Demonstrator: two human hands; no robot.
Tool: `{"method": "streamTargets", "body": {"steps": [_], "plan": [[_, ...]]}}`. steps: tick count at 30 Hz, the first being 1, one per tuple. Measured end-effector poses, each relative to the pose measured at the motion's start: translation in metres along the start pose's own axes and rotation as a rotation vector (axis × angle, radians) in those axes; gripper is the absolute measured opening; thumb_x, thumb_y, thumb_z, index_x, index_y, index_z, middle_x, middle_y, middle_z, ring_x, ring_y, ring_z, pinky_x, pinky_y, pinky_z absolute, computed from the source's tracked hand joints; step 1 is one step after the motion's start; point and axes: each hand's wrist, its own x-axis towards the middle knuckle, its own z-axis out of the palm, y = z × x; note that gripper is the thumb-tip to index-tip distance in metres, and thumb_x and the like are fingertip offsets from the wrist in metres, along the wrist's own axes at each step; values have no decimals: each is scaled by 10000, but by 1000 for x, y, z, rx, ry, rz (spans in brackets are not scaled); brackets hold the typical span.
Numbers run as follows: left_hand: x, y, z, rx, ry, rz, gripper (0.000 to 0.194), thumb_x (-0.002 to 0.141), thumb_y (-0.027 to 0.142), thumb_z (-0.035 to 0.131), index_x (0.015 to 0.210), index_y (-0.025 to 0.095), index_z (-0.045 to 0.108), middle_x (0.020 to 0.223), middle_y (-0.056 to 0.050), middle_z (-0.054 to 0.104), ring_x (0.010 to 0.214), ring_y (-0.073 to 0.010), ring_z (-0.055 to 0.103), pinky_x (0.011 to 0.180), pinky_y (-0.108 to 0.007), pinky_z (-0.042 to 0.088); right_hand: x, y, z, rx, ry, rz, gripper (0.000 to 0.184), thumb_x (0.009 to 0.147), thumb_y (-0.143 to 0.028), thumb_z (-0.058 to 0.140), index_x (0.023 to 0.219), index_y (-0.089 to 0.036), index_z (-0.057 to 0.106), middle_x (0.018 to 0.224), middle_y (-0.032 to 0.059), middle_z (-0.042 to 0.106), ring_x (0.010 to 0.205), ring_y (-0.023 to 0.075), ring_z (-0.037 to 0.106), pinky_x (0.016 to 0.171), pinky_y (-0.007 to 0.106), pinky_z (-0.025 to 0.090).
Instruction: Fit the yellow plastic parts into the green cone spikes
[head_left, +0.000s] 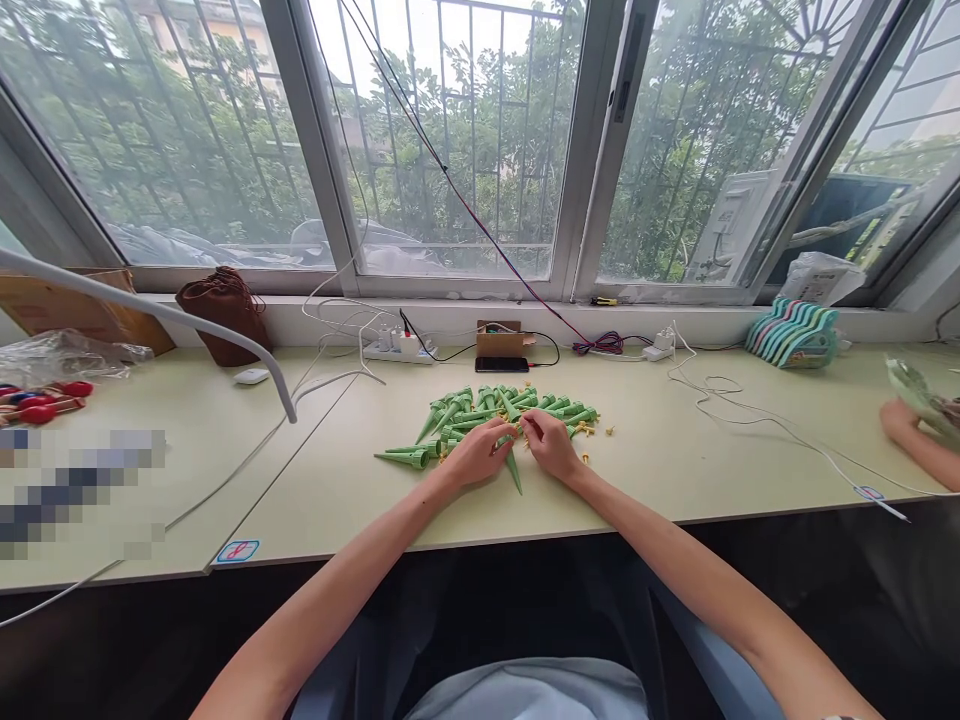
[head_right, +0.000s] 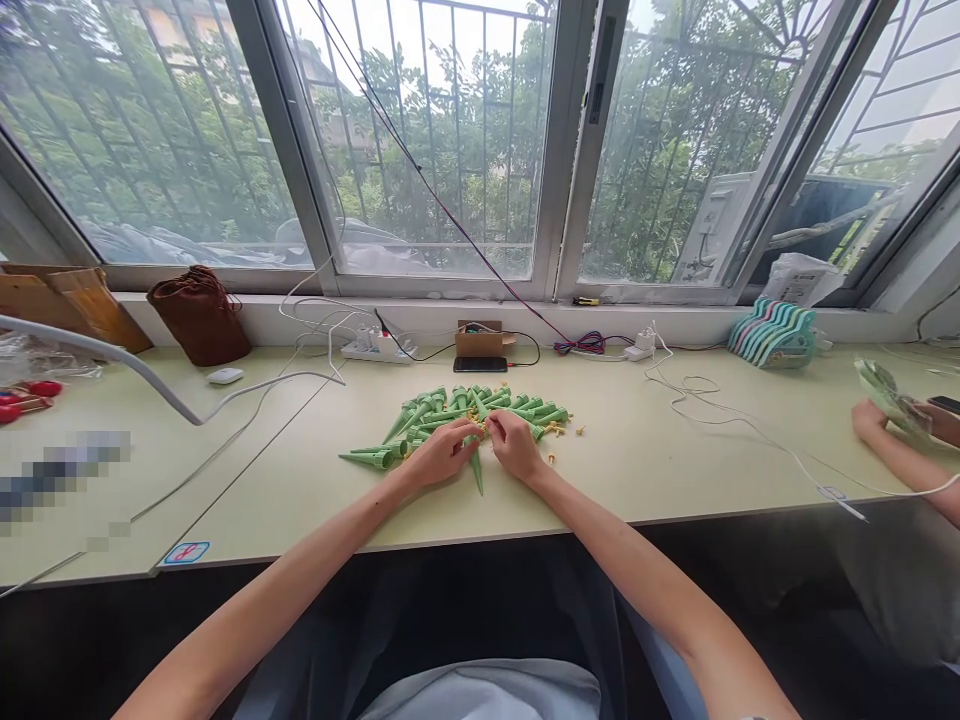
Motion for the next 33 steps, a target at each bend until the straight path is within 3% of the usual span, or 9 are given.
{"method": "streamTargets", "body": {"steps": [19,33], "plan": [[1,-1,1,31,62,-35,221,961,297,444,1040,194,622,995,-65,592,805,-173,584,738,-287,450,-2,-1,-1,33,-30,-34,196,960,-281,455,852,-190,591,730,24,589,610,149,495,590,264,406],[3,-2,0,52,110,-24,193,965,284,452,991,187,618,934,-47,574,756,-156,550,709,-284,433,-3,-3,-1,50,-77,-79,205,969,-293,445,861,-200,592,743,31,604,625,157,506,609,275,413]]}}
